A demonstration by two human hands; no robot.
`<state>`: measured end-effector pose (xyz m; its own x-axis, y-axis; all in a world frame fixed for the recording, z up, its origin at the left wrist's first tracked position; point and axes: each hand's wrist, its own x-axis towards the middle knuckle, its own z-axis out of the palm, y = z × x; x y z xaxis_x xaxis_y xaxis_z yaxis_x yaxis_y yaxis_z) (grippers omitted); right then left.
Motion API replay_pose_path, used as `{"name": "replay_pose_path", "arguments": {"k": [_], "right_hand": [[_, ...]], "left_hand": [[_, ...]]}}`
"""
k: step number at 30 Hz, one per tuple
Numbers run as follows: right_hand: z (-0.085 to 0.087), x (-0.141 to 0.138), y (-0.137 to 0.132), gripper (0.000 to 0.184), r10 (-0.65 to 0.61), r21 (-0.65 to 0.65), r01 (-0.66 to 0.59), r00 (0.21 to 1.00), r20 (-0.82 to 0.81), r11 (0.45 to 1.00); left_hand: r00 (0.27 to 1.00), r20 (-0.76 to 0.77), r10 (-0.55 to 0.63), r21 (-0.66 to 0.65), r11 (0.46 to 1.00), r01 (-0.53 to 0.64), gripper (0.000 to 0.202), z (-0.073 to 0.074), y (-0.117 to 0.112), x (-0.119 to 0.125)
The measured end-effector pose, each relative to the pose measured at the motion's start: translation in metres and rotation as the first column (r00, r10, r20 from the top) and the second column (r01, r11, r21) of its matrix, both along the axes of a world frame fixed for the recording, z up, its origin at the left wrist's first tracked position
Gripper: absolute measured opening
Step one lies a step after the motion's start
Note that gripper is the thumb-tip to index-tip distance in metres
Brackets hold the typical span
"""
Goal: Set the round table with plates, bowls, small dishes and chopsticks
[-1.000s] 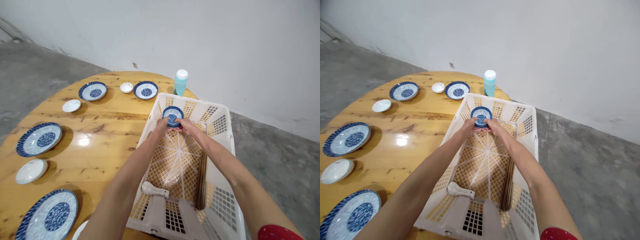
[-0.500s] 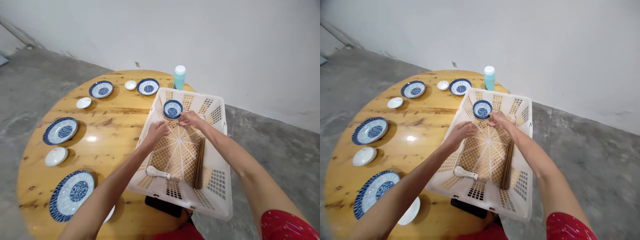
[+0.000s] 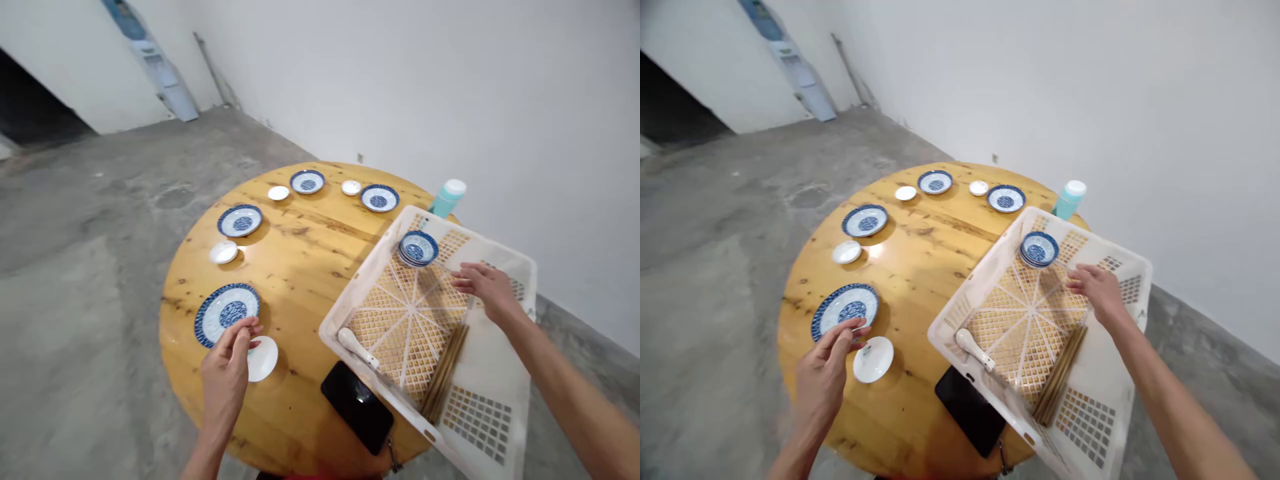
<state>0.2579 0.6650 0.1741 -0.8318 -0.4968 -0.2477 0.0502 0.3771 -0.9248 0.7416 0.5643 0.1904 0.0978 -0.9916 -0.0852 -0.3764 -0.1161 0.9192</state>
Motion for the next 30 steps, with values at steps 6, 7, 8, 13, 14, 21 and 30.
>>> {"name": "replay_pose_path", "arguments": {"k": [6,7,8,13,14,21,30], "right_hand": [[0.03,0.132,0.031,0.04,0.027,-0.188,-0.082,0.961,-0.277,0.979],[0.028,0.165,0.037,0.042,0.061,-0.171,-0.119,0.948,-0.314,0.978],[0.025,0.2,0.043,0.044,0.101,-0.146,-0.159,0.934,-0.342,0.976],[-0.003,0.37,0.06,0.047,0.432,0.018,-0.457,0.828,-0.357,0.889],[-0.008,0.401,0.058,0.046,0.494,0.038,-0.514,0.797,-0.346,0.857],[-0.017,0.582,0.009,0.04,0.775,-0.001,-0.797,0.588,-0.233,0.604],[-0.055,0.684,-0.04,0.035,0.935,0.017,-0.936,0.353,0.03,0.352]], "left_hand": [[0.992,-0.114,0.049,0.049,0.998,-0.044,0.047,-0.028,0.019,0.098],[0.99,-0.129,0.05,0.053,0.998,-0.043,0.047,-0.033,0.021,0.119],[0.987,-0.148,0.054,0.058,0.997,-0.046,0.047,-0.037,0.023,0.14],[0.971,-0.202,0.129,0.129,0.986,-0.104,0.049,-0.058,0.038,0.269],[0.969,-0.194,0.153,0.147,0.981,-0.126,0.049,-0.061,0.043,0.297],[0.918,-0.144,0.37,0.207,0.918,-0.338,0.051,-0.065,0.076,0.436],[0.903,-0.225,0.366,0.25,0.917,-0.31,0.055,-0.067,0.047,0.462]]}}
